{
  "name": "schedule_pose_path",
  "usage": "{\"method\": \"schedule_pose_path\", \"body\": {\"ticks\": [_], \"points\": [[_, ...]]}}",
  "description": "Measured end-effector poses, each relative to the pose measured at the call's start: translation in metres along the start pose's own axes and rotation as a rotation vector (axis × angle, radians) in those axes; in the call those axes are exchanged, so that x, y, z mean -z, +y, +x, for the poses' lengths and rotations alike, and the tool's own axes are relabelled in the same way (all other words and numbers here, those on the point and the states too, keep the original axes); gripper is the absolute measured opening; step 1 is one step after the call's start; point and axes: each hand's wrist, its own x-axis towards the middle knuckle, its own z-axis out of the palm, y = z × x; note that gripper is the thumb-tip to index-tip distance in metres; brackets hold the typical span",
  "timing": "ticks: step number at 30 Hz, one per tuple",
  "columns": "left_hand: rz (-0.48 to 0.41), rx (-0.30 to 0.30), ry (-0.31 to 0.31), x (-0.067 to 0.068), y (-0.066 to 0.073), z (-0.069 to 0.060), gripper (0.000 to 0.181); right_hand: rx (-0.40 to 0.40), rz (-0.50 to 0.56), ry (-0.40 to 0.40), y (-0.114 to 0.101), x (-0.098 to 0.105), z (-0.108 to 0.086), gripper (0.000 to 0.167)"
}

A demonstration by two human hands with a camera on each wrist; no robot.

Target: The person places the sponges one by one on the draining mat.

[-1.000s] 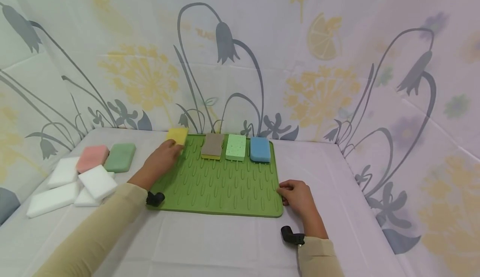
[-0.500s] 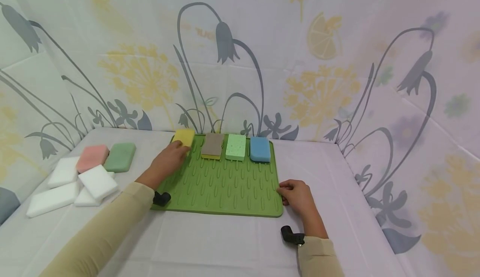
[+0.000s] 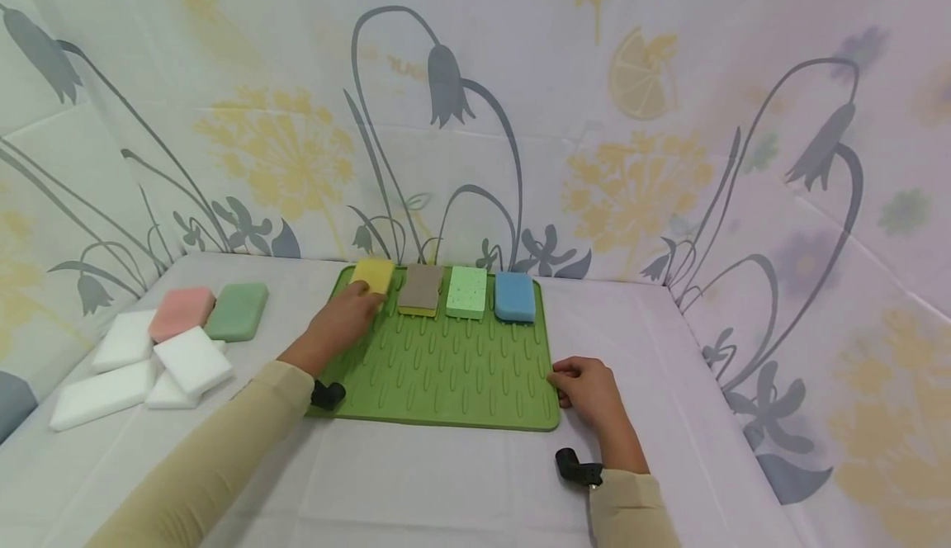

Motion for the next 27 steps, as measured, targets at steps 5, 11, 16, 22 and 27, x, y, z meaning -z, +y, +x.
{"method": "schedule_pose_path", "body": {"ticks": [5, 11, 16, 22, 27], "points": [[-0.006, 0.007, -0.019, -0.0009, 0.0022, 0.0014, 0.029, -0.008, -0.002, 0.0, 0.0011, -0.0001, 0.001, 0.029], [0.001, -0.017, -0.003, -0.0003, 0.0061, 0.0011, 0.027, 0.002, -0.001, 0.003, 0.0013, -0.0004, 0.0015, 0.029], [0.018, -0.035, -0.011, -0.0043, 0.0067, 0.0025, 0.028, 0.006, -0.002, 0.005, 0.001, -0.0004, 0.0016, 0.029], [0.006, -0.015, -0.026, -0.0061, 0.0082, 0.0041, 0.03, 0.005, 0.003, 0.005, 0.0012, 0.0001, 0.0018, 0.029], [0.009, -0.002, -0.052, -0.0091, 0.0095, 0.0074, 0.029, 0.009, 0.017, -0.003, 0.0034, 0.0007, 0.0011, 0.03]]}}
